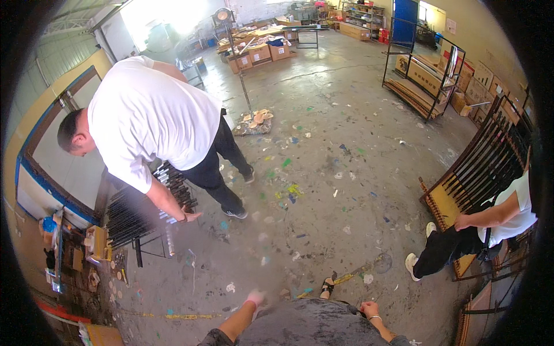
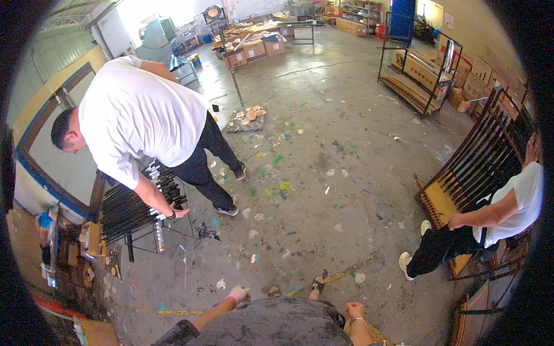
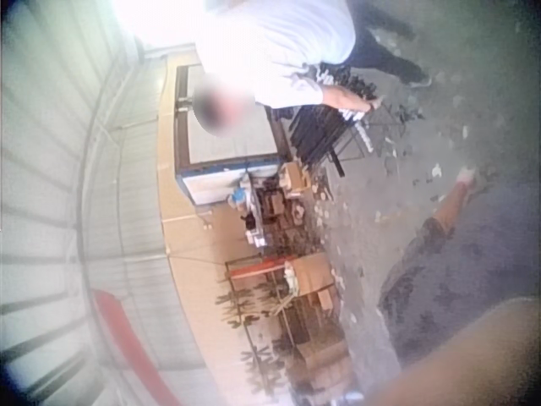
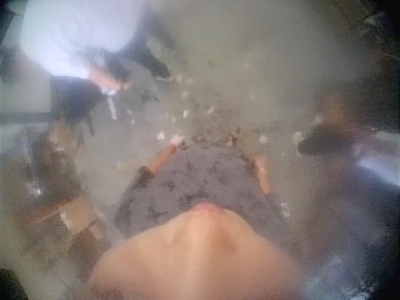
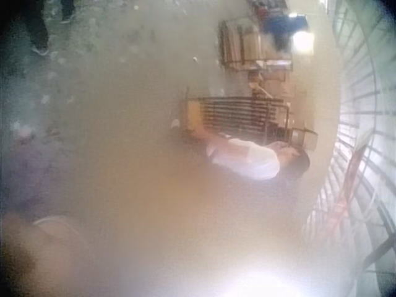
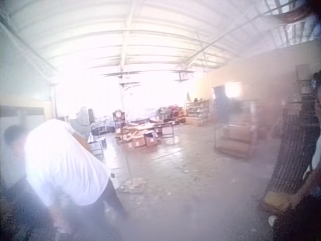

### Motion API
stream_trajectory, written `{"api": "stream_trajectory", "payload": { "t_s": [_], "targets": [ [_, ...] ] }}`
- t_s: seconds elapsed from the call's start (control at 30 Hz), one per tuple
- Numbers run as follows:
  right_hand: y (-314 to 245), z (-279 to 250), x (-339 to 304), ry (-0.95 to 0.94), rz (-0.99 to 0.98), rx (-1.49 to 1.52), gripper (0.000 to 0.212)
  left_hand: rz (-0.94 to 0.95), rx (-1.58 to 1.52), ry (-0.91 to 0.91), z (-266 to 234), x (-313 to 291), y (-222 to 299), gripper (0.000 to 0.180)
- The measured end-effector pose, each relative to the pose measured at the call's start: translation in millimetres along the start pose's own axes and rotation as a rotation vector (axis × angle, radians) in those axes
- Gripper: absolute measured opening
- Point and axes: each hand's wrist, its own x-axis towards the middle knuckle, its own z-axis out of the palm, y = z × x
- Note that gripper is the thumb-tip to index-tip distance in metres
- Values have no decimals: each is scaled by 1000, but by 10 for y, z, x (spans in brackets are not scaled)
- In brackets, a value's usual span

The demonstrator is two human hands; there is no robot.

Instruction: The person applies white tape to the middle section of several long carbon fiber rods and then places the rods onto a storage rack.

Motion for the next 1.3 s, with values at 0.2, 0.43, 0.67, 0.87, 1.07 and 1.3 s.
{"api": "stream_trajectory", "payload": {
  "t_s": [0.2,0.43,0.67,0.87,1.07,1.3],
  "targets": [
    [162,16,125,13,9,50,13,-21,-35,-34,-2,-124,158,32],
    [700,1,541,18,-56,116,16,-79,-83,-80,1,-200,249,34],
    [623,101,480,8,-85,10,16,-27,-85,-34,-72,-299,258,34],
    [596,148,475,-6,-74,47,16,-7,-4,-46,-167,-169,91,33],
    [207,147,112,18,-49,-53,15,6,4,-47,-158,-124,114,36],
    [153,143,130,22,-4,36,15,10,-3,-47,-128,-22,-31,33]
  ]
}}
